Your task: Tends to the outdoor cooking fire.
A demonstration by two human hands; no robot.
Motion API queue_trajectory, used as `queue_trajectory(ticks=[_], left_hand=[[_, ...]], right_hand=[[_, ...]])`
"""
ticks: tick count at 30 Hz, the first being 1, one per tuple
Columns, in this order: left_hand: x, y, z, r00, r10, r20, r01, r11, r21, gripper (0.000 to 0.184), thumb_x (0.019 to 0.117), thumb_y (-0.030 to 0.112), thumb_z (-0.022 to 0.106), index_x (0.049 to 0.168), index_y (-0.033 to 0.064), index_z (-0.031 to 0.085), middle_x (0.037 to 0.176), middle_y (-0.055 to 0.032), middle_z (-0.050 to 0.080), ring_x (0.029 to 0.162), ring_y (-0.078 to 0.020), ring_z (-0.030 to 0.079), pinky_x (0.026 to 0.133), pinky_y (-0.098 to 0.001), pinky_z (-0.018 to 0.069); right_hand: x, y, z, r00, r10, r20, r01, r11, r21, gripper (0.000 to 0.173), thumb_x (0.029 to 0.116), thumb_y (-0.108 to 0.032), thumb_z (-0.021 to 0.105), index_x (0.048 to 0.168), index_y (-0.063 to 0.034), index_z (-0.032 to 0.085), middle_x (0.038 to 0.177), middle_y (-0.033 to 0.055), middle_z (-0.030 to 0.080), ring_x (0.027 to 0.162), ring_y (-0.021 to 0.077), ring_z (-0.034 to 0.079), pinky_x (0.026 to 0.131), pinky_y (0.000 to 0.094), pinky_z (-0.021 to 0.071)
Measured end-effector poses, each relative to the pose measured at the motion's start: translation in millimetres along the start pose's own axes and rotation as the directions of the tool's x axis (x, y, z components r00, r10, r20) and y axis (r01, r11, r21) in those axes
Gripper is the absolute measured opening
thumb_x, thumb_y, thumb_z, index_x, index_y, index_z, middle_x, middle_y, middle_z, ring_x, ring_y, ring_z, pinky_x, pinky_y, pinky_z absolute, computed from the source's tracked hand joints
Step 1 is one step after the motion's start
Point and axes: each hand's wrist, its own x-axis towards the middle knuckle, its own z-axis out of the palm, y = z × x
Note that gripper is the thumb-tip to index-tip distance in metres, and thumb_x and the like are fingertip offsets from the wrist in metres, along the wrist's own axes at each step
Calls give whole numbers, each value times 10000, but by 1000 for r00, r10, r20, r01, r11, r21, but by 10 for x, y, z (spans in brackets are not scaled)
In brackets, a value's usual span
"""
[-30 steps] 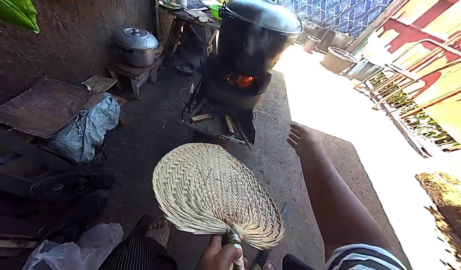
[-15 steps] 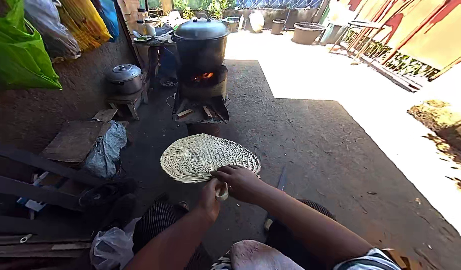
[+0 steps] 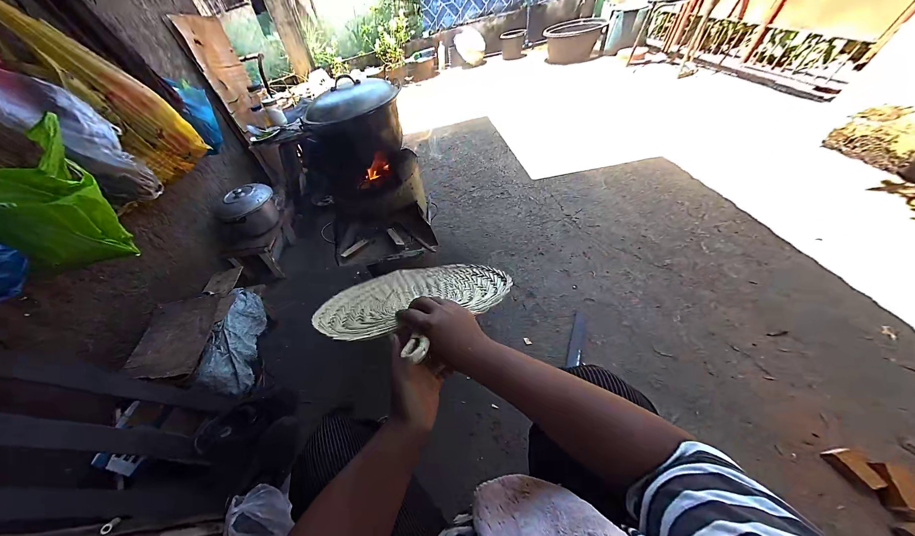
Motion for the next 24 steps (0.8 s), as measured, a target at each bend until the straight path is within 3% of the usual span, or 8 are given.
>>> queue_trajectory(ticks=[6,10,14,16,18,20,22,24], left_hand=[[50,7,-12,999,-20,40,22,999,-47,720,1048,635,131,1331,86,501,1129,-114,658,1008,-232,659,841,-414,554],[54,-33,-101,971,121,205,-110,992,-62,642,967,530,522,1360,28,448,1178,-107,655,1063,-201,661,924,-395,559],[128,-38,-126,990,-2,140,15,995,-94,388,1042,344,289,1186,79,533,1030,-102,696,941,-224,691,826,-418,571],[129,-46,-196,974,105,199,-85,991,-103,360,934,313,515,1191,62,542,1039,-88,699,972,-201,689,868,-410,571],[139,-42,-249,943,232,238,-224,973,-61,516,822,377,706,1201,72,534,1032,-25,699,983,-131,688,893,-352,578],[170,-58,-261,948,227,224,-211,973,-96,402,853,323,637,1159,73,560,1018,-43,704,976,-149,692,879,-365,581],[177,-92,-226,975,131,179,-112,987,-117,317,943,285,395,1107,73,564,1019,-89,696,965,-204,683,843,-418,565],[142,-117,-206,972,156,175,-136,984,-119,319,967,280,343,1076,83,570,1004,-80,699,962,-189,685,855,-399,565]], right_hand=[[-22,59,16,995,18,94,-22,999,45,408,934,-9,621,1326,-110,668,1312,179,651,1234,384,609,1003,570,487],[-50,145,194,965,-101,-244,109,994,16,346,944,-9,602,1250,-102,733,1188,188,716,1119,386,688,940,552,552],[16,112,19,985,48,164,-49,999,2,375,990,-39,556,1347,-107,650,1298,204,647,1209,410,613,981,584,489],[-32,100,121,995,-63,-71,62,998,-16,322,994,-48,557,1276,-103,704,1200,188,697,1141,384,659,941,544,527],[-3,105,268,892,-216,-398,200,976,-81,295,954,-34,613,1191,-128,761,1100,154,736,1051,344,711,894,494,583],[33,115,297,915,-193,-355,189,981,-46,309,966,-29,593,1214,-126,749,1127,164,728,1078,351,701,920,505,570],[50,122,213,996,-73,-57,75,996,43,358,997,-20,534,1311,-101,685,1235,206,675,1181,396,631,981,559,501],[33,127,238,990,-95,-101,99,995,29,326,1001,-26,533,1267,-95,709,1205,189,693,1176,384,637,947,540,522]])
